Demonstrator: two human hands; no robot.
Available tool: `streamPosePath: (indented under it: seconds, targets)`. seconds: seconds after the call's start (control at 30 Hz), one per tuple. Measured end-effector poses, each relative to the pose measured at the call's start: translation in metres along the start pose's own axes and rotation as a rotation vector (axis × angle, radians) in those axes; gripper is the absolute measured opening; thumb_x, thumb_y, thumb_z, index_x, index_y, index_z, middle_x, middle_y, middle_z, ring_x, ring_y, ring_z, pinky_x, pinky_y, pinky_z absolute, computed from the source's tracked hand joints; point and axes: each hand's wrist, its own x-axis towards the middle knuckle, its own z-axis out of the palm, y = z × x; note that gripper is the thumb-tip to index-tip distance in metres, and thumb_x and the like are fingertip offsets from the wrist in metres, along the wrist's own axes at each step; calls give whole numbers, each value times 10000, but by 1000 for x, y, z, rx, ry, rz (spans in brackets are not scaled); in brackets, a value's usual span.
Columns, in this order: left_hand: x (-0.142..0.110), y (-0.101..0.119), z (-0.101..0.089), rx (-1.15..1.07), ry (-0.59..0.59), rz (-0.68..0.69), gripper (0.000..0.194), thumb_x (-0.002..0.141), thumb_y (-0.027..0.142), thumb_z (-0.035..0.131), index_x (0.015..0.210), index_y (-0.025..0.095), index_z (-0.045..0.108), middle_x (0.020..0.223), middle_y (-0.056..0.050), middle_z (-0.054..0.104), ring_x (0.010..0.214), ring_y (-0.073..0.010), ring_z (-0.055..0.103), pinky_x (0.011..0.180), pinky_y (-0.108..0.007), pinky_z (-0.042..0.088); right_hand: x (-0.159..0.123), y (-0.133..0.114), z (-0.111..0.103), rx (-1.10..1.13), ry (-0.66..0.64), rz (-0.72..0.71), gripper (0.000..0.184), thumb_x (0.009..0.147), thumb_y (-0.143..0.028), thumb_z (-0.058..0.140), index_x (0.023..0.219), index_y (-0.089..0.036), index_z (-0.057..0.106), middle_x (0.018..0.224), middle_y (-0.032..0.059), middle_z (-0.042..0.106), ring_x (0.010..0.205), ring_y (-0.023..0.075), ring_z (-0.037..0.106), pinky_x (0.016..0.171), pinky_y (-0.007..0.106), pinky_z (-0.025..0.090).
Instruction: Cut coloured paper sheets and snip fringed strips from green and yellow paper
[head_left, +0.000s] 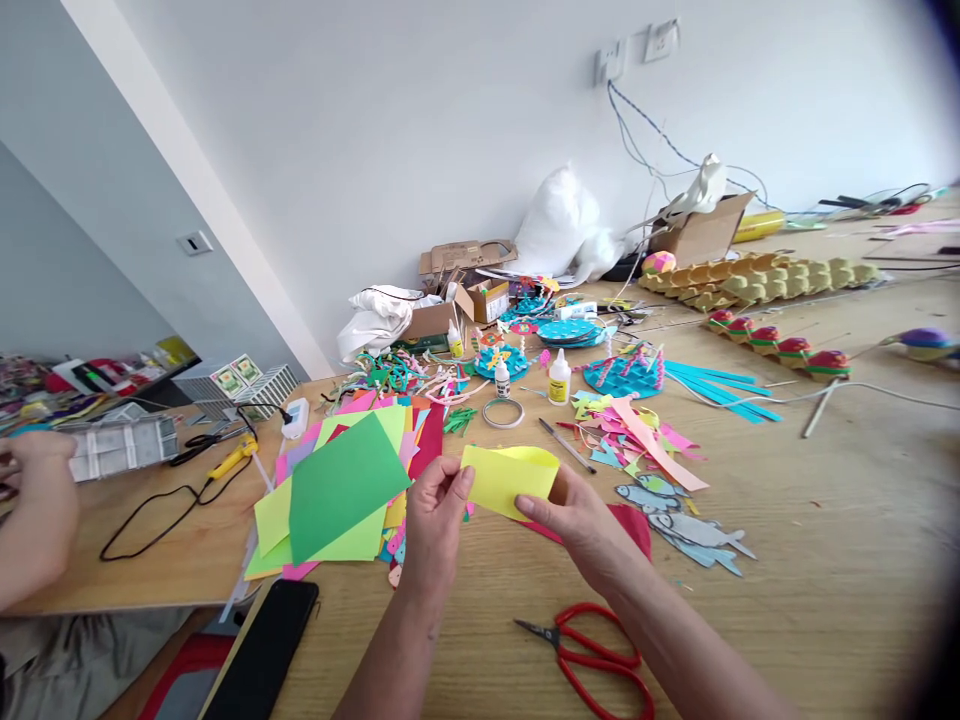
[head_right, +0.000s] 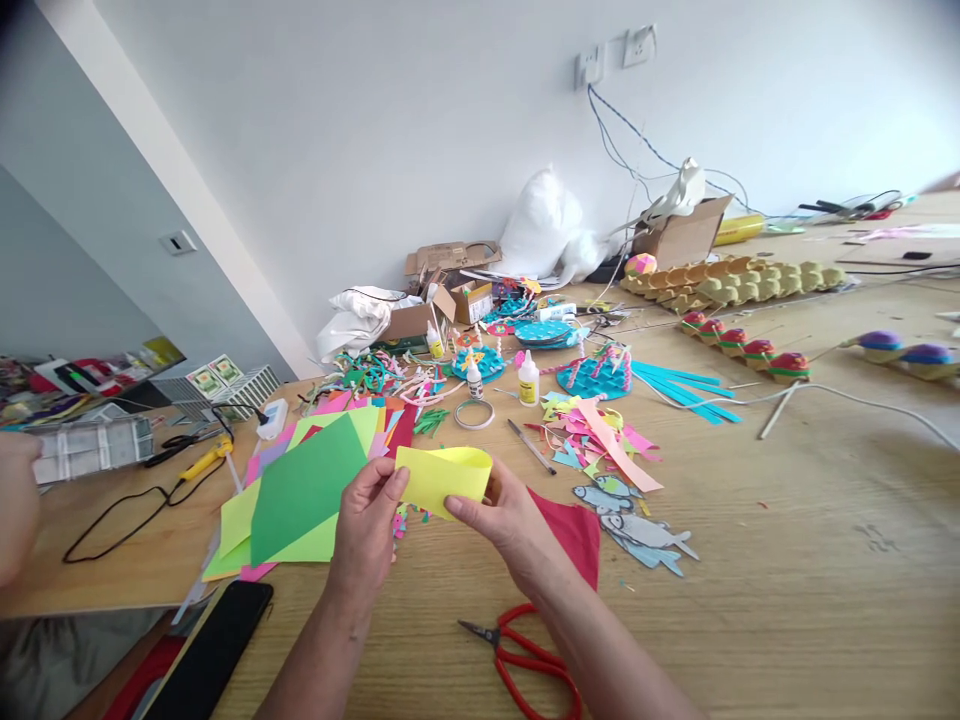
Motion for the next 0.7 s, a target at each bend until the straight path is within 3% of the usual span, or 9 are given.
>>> streamPosePath:
  seconds: [0.13,0.3,0.4,0.53,0.7]
  targets:
    - [-4,-1,0,17,33,-8,220,746,353,565,645,163,520,554,45,435,508,-72,404,498,-170,365,3,5,5,37,67,25,263,628,-317,717,851,-190,664,821,25,705,774,199,628,767,327,461]
    - [-7,-4,-7,2,125,-67,219,746,375,564,684,174,502,567,60,433,426,-50,358,421,-163,333,2,4,1,31,105,-10,139,638,-327,707,710,-210,683,706,-16,693,701,156,617,718,271,458]
    - [-7,-8,-8,-28,146,-49,217,754,369,557,687,172,497,597,53,449,449,-52,378,430,-160,330,1,4,-2,-42,154,-17,167,634,-354,702,599,-198,651,652,-21,669,672,150,598,662,252,448]
    - [-6,-10,-8,-43,158,-8,222,749,362,564,673,164,499,593,44,439,508,-68,401,462,-161,343,0,5,-6,-125,160,4,229,640,-413,677,632,-185,652,673,10,663,683,177,589,663,284,445]
    - [-8,-9,-10,49,138,-51,245,749,375,560,644,165,493,566,55,423,466,-53,370,445,-156,329,2,0,-7,-122,66,14,233,647,-404,671,718,-183,650,703,10,658,688,164,578,666,272,438]
